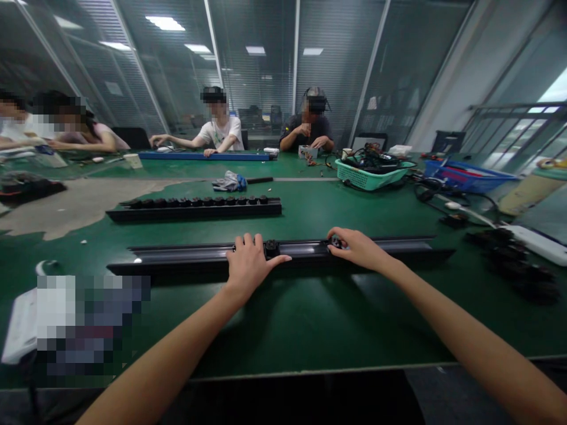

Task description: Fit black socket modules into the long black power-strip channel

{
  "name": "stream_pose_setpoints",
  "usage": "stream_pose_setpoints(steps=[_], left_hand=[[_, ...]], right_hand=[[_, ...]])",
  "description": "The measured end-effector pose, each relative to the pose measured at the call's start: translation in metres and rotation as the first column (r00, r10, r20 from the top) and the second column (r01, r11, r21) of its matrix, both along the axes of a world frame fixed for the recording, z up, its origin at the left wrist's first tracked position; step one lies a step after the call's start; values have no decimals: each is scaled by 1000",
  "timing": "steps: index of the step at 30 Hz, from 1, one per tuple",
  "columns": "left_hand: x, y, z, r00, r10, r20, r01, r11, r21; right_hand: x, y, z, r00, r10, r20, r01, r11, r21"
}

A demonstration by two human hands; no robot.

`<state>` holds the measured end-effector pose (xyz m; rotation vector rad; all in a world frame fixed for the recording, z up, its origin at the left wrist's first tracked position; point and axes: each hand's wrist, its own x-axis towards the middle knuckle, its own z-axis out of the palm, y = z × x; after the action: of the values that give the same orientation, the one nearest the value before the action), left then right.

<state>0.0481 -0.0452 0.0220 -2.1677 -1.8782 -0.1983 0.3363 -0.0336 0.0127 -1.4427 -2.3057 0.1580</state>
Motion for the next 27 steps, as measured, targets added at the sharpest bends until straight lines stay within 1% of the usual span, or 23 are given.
stream_pose_setpoints(steps=[4, 10, 17, 22, 27], left_hand=[[0, 1, 0, 1000, -3, 4, 3, 1000, -2], [1, -1, 3, 1000, 4, -10, -4, 1000, -10], [1, -1, 4, 1000, -6, -15, 5, 1000, -21], [1, 0, 1, 1000, -3, -3, 3, 1000, -10], [1, -1, 2, 1000, 0, -4, 0, 1000, -26]], right_hand=[[39, -7, -5, 994, -110, -21, 110, 994, -1], [106, -19, -10, 961, -276, 30, 277, 960, -39], [194, -25, -17, 878, -452, 155, 467, 881, -73], [244, -29, -18, 821, -548, 163, 569, 808, -153], [298, -28, -23, 768, -612, 189, 639, 751, -166]])
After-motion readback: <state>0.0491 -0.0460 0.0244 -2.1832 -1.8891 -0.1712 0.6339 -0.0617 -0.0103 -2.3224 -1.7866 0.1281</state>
